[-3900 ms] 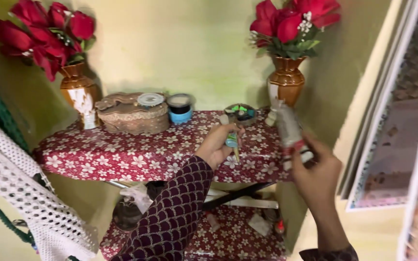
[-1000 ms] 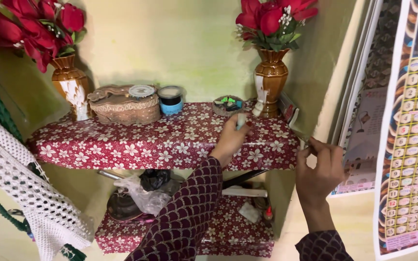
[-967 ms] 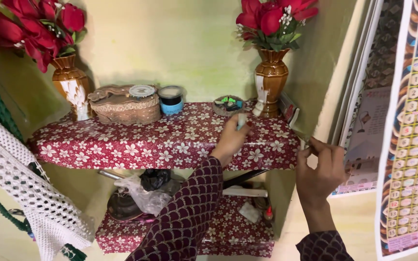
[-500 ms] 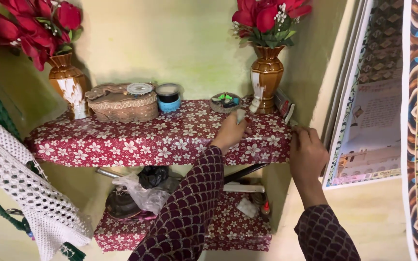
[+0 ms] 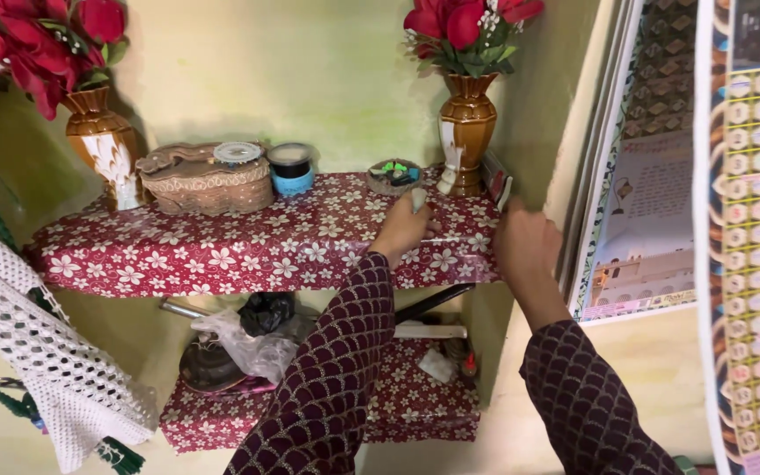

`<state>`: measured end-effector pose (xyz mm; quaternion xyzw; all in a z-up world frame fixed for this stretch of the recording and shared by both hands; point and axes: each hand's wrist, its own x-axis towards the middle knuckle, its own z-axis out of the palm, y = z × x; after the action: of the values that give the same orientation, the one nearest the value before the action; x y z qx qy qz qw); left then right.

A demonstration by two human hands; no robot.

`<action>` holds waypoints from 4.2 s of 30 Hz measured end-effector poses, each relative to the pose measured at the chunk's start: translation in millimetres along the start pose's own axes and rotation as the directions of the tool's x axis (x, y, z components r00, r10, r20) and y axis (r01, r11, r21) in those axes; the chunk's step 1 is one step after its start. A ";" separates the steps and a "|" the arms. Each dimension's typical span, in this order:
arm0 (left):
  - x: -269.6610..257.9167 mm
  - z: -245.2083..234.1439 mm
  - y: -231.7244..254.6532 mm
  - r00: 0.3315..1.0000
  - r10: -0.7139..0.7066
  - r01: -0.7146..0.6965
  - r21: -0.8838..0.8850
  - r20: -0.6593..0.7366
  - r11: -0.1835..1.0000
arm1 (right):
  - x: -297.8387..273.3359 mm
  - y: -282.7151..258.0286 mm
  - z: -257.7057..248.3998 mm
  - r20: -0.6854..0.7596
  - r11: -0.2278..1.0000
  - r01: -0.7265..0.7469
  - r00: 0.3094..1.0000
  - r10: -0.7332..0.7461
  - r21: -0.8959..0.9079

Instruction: Organizing various small items, including tools, adhesives, and decorative pieces, on a small table and shelves.

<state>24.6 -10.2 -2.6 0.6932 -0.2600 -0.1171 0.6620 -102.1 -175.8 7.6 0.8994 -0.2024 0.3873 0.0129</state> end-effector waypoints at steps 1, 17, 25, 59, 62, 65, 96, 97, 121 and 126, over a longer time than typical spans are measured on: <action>0.8 0.4 -0.9 1.000 -0.001 0.001 0.000 0.001 1.000 | -2.7 -3.1 -5.2 0.001 1.000 -0.001 1.000 0.001 -0.001; -17.4 -15.1 7.4 0.996 0.026 0.011 -0.383 0.090 0.924 | -25.0 -50.3 -5.3 0.146 0.488 -0.062 0.980 -0.137 0.871; -20.6 -20.8 -3.1 0.989 0.036 0.037 -0.484 0.140 0.874 | -10.1 -77.8 3.9 0.229 0.487 -0.105 0.952 -0.203 0.867; 2.9 -65.0 -0.4 0.853 0.340 0.024 0.680 -0.397 0.733 | 197.6 -114.4 80.2 0.107 0.468 0.689 0.616 -0.780 -0.554; 2.0 -63.6 -1.4 0.866 0.311 0.032 0.665 -0.391 0.746 | 204.2 -112.3 85.7 0.112 0.423 0.713 0.571 -0.813 -0.559; 9.5 -65.0 -9.2 0.870 0.311 0.033 0.675 -0.382 0.738 | 203.7 -109.6 93.5 0.125 0.423 0.730 0.564 -0.816 -0.536; -66.9 -43.4 18.2 0.560 0.807 -0.347 0.831 -0.188 0.434 | -35.0 -61.6 -2.3 -0.280 0.910 0.308 0.932 -0.229 0.279; -80.5 -36.2 12.1 0.571 0.800 -0.349 0.828 -0.184 0.439 | -46.9 -59.5 -7.0 -0.269 0.913 0.298 0.937 -0.223 0.278; -502.3 13.0 -185.7 0.745 0.280 0.197 0.600 -0.606 0.775 | -427.3 -44.6 -68.9 0.316 0.944 0.093 0.928 -0.198 0.318; -588.6 31.0 -237.1 0.717 0.088 0.334 0.451 -0.692 0.828 | -519.0 -22.7 -80.2 0.473 0.959 0.078 0.857 -0.205 0.274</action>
<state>-435.3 263.9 -344.6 0.8612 0.0307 0.1810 0.4739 -469.9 43.2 -297.5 0.9756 -0.0824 0.1628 -0.1218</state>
